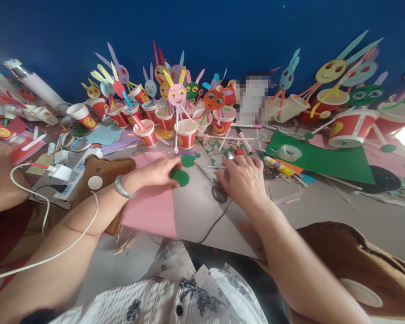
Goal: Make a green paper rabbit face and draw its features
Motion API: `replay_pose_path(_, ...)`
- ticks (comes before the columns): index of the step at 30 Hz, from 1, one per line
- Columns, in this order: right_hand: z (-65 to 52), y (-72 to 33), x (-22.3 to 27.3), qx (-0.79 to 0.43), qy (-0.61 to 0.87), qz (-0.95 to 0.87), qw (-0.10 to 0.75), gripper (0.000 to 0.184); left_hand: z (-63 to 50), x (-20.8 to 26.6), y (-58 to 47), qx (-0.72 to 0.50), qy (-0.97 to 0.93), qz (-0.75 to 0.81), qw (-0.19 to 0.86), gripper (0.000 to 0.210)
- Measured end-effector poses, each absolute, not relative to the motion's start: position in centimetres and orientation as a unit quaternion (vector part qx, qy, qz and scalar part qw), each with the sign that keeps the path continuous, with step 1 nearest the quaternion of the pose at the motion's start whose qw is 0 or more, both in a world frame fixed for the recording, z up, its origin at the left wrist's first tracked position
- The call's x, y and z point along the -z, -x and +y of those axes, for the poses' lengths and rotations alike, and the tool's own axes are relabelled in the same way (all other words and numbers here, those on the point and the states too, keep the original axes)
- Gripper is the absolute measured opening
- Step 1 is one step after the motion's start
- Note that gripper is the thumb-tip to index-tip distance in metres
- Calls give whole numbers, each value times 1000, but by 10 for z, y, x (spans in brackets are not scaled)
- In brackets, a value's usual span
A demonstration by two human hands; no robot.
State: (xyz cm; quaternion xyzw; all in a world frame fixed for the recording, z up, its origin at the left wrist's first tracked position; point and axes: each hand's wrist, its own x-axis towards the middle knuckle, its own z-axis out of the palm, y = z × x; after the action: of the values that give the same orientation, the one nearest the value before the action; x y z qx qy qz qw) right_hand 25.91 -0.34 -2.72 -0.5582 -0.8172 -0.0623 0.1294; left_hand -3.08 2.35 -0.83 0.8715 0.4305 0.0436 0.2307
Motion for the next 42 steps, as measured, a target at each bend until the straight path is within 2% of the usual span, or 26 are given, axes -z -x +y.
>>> replay_pose_path(9, -9, -249, 38, 17, 491, -858, 153, 31, 23, 11, 33, -98, -862, 431, 247, 42)
replay_pose_path(14, -11, -245, 38, -6, 458, -874, 164, 28, 27, 4, 40, -135, -870, 418, 223, 19)
replay_pose_path(19, -13, -240, 38, -26, 438, -884, 161, 26, 29, -33, 54, -64, -830, 487, 263, 13)
replay_pose_path(25, -12, -241, 39, -61, 423, -888, 173, 23, 31, -51, 65, 131, -825, 523, 171, 14)
replay_pose_path(29, -9, -243, 38, -63, 410, -891, 184, 23, 32, -45, 64, 157, -829, 523, 124, 16)
replay_pose_path(34, -10, -232, 38, -35, 316, -926, 203, 33, 32, -29, 62, 154, -839, 507, 124, 28)
replay_pose_path(37, -16, -216, 45, -4, 288, -940, 183, 54, 31, -22, 61, 142, -848, 490, 142, 35)
replay_pose_path(39, -19, -206, 51, 1, 297, -943, 151, 68, 30, -20, 61, 131, -849, 493, 139, 35)
replay_pose_path(42, -22, -199, 56, -11, 294, -948, 121, 68, 31, -17, 61, 124, -844, 511, 109, 28)
